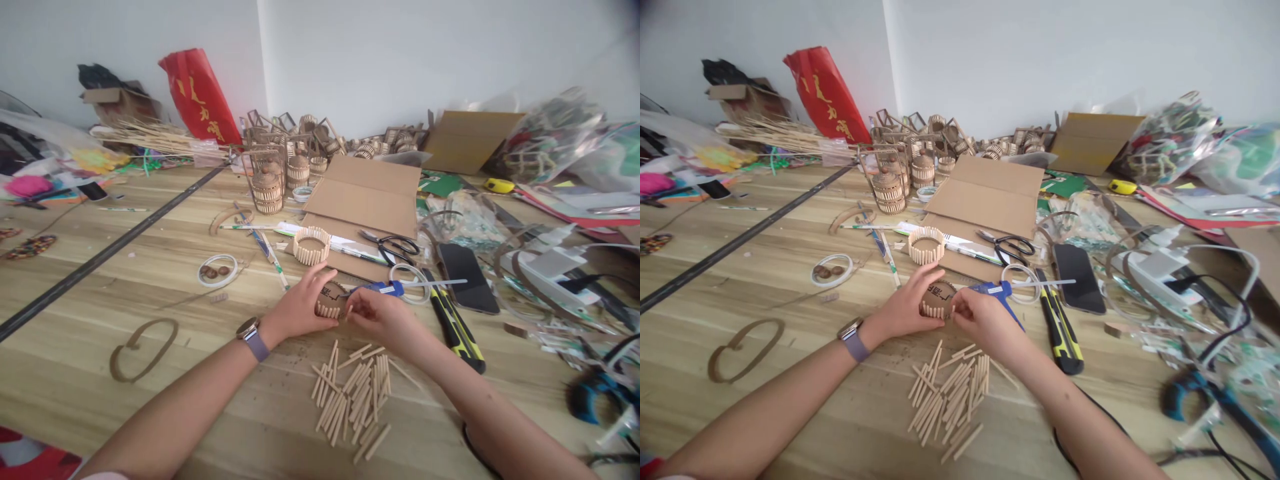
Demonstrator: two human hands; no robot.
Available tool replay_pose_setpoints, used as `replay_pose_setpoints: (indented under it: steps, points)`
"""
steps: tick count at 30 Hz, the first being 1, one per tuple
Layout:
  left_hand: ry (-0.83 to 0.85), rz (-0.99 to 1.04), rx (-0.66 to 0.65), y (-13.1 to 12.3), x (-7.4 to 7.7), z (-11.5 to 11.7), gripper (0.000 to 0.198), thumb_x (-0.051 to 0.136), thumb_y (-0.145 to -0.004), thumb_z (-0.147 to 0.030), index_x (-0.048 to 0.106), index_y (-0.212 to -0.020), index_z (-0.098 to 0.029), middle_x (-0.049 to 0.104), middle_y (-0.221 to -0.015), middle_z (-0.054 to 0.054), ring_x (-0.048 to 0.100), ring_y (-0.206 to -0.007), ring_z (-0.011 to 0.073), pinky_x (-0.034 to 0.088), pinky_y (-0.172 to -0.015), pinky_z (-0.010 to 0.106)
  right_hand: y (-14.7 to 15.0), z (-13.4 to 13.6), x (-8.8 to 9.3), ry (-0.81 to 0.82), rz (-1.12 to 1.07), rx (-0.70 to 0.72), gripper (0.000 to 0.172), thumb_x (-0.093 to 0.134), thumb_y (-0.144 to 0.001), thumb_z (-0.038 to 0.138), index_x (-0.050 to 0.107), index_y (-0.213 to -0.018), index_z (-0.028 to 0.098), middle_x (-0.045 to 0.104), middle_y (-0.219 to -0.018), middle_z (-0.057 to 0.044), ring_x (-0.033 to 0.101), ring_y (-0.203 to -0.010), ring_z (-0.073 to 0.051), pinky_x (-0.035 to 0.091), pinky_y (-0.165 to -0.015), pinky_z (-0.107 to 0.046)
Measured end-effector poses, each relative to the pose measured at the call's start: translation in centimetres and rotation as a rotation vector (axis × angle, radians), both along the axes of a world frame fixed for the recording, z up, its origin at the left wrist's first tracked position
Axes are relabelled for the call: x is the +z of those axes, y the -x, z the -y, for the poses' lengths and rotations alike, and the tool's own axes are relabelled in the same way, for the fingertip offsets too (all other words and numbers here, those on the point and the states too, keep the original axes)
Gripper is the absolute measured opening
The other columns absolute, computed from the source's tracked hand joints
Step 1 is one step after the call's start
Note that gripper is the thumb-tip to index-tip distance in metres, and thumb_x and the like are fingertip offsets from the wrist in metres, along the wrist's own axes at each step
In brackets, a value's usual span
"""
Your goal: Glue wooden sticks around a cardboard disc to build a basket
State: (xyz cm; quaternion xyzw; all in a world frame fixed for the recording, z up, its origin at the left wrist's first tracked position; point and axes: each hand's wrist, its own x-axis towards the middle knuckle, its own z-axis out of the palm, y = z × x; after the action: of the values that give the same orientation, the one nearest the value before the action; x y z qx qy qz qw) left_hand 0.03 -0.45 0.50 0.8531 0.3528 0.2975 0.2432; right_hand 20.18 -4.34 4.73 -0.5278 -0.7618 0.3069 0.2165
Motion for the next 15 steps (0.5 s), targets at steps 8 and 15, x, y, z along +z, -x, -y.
replay_pose_setpoints:
  steps: [8, 15]
  points:
    - [0.002, -0.007, 0.002, -0.01, 0.05, -0.06, 0.091, 0.084, -0.065, -0.030, 0.032, -0.140, -0.022, 0.027, -0.150, 0.018, 0.033, -0.139, 0.0347, 0.035, -0.111, 0.053, 0.34, -0.07, -0.20, 0.040, -0.024, -0.057, 0.011, 0.050, -0.077, 0.025, 0.059, -0.075, 0.020, 0.060, -0.060, 0.002, 0.051, -0.055, -0.013, 0.034, -0.051, -0.024]
    - [-0.019, 0.019, -0.001, -0.04, -0.11, -0.08, 0.090, 0.083, -0.067, -0.029, 0.031, -0.140, -0.025, 0.028, -0.150, 0.017, 0.033, -0.139, 0.0342, 0.034, -0.112, 0.054, 0.63, -0.21, -0.31, 0.048, -0.050, -0.066, 0.010, 0.051, -0.077, 0.023, 0.060, -0.074, 0.020, 0.061, -0.061, 0.002, 0.051, -0.054, -0.013, 0.034, -0.051, -0.023]
